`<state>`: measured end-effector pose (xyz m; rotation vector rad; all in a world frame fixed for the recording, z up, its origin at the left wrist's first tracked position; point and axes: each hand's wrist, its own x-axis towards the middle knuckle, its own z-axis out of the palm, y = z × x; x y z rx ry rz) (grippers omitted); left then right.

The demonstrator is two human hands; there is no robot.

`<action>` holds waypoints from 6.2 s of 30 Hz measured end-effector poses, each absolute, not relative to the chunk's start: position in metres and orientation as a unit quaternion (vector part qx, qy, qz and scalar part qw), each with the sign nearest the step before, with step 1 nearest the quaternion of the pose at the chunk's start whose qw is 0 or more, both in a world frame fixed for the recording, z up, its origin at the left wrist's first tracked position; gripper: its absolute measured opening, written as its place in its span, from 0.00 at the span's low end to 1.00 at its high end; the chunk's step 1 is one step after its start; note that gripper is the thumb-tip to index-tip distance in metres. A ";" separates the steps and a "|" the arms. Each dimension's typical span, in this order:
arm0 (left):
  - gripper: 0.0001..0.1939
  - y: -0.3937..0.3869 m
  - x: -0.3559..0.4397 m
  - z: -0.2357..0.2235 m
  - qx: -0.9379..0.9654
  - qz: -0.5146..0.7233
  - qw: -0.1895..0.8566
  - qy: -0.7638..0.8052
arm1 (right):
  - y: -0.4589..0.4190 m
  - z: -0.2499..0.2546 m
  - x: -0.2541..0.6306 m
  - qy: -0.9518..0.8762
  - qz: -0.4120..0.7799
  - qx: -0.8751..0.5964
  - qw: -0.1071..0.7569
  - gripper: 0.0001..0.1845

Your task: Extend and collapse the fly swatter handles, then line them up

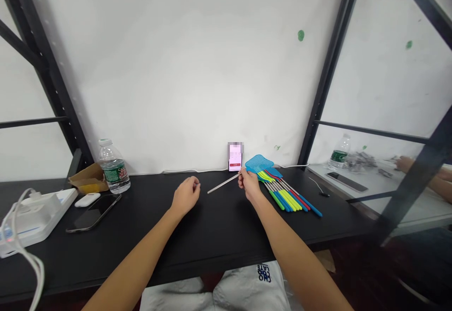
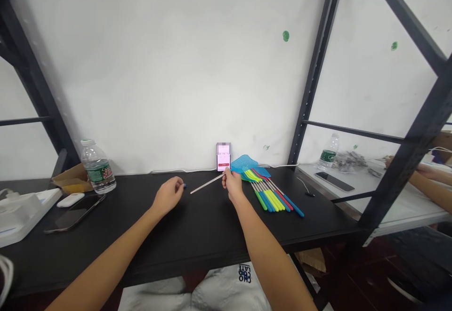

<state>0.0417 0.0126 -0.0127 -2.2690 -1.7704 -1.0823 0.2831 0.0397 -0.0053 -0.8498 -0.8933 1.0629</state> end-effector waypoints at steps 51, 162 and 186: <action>0.11 0.003 0.059 -0.023 -0.800 -0.359 -0.186 -0.444 | 0.039 -0.012 0.277 -0.405 0.452 -0.420 0.675 0.17; 0.16 -0.012 0.046 -0.009 -0.844 -0.297 -0.087 -0.438 | 0.053 -0.003 0.329 -0.246 0.547 -0.394 0.696 0.06; 0.14 -0.002 0.039 -0.012 -0.826 -0.300 -0.114 -0.464 | 0.034 0.022 0.330 -0.385 0.434 -0.351 0.735 0.24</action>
